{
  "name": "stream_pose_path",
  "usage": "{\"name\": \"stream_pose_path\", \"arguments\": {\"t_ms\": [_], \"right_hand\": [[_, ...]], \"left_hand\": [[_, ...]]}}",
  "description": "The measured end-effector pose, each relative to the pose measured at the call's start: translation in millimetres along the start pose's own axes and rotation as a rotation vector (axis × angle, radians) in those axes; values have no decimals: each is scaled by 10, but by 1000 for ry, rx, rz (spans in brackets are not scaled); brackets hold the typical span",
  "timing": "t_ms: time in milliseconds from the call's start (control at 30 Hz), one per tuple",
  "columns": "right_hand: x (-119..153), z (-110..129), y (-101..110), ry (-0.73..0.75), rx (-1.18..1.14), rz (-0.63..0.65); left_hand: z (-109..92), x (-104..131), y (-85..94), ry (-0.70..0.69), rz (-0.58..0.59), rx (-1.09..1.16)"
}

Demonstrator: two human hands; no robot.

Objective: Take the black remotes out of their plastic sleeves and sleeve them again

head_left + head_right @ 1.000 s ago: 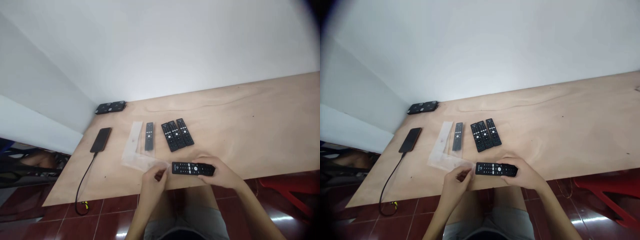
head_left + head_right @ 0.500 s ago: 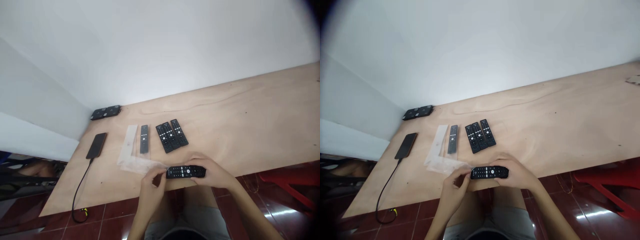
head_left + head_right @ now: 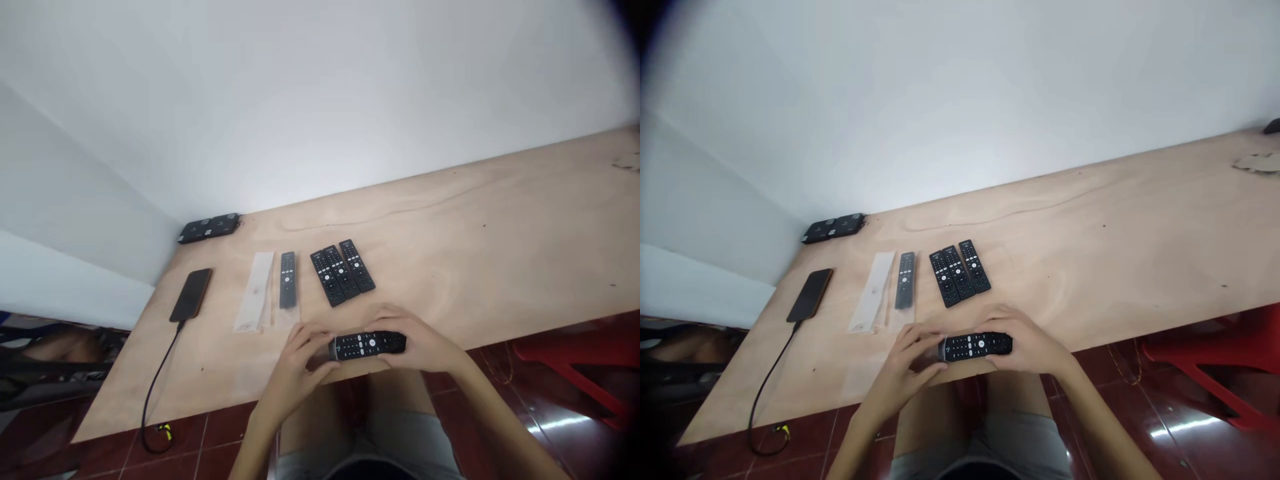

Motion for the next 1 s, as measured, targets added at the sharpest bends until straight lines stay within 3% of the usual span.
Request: {"name": "stream_pose_path", "arguments": {"t_ms": [300,633,867,1000], "right_hand": [[-116,25,-158,11,20,55],[-195,40,-173,52,18,48],[-384,196,-309,99,-12,1],[-327,122,-253,18,-10,-30]], "left_hand": [[-9,-40,-149,-25,10,70],[25,-21,55,50,45,-70],[-59,-182,-198,-10,76,-41],[-69,-217,-151,44,42,-67]]}}
Point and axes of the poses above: each hand's wrist, its own x-axis away from the middle knuckle, its own y-axis out of the back of the hand, z = x × y, the point moved 8 cm from there along -x, towards the middle knuckle, and after that the axes turned 15 degrees about x, right-handed, at the moved point
